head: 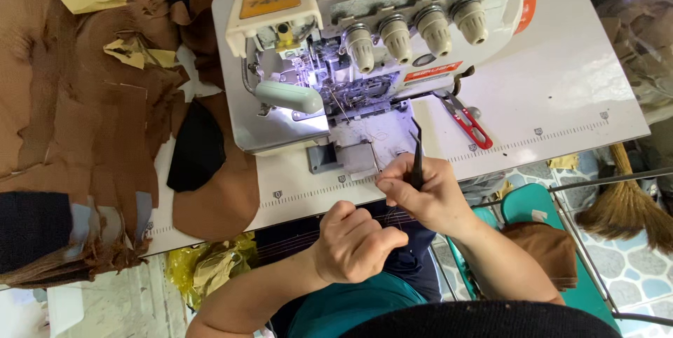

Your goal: The person uses a pair of scissors to trim threads and clean the needle area of a serger sewing machine. They then thread the machine and sew a piece of brown fabric, guiding it through the machine.

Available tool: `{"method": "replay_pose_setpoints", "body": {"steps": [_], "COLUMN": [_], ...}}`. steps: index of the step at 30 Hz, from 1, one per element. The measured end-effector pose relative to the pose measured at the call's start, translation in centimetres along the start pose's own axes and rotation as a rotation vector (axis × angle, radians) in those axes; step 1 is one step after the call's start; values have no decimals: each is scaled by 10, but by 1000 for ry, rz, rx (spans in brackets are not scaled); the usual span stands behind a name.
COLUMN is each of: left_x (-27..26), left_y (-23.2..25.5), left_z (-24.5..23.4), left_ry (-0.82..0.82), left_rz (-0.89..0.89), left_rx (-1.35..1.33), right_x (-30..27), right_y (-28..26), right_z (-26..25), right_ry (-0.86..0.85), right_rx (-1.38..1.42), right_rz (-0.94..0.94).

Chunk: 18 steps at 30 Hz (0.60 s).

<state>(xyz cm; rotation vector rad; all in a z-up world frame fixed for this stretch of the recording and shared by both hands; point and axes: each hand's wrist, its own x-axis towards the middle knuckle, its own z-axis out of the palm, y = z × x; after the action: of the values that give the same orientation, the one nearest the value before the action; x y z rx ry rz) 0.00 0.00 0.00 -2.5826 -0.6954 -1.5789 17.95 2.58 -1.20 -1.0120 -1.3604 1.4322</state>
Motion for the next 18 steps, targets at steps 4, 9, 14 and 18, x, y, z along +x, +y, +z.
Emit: {"method": "replay_pose_setpoints", "body": {"steps": [4, 9, 14, 18], "left_x": [-11, -31, -57, -70], "left_y": [-9, -24, -34, -32], "left_z": [1, -12, -11, -7], "left_ry": [-25, -117, -80, 45], "left_rz": [-75, -194, -252, -233], "left_rx": [-19, -6, 4, -212], "right_x": [5, 16, 23, 37], "right_y": [1, -10, 15, 25], "right_z": [-4, -19, -27, -23], "right_ry": [14, 143, 177, 260], "right_rx": [-134, -654, -847, -983], "right_rz": [-103, -285, -302, -322]}}
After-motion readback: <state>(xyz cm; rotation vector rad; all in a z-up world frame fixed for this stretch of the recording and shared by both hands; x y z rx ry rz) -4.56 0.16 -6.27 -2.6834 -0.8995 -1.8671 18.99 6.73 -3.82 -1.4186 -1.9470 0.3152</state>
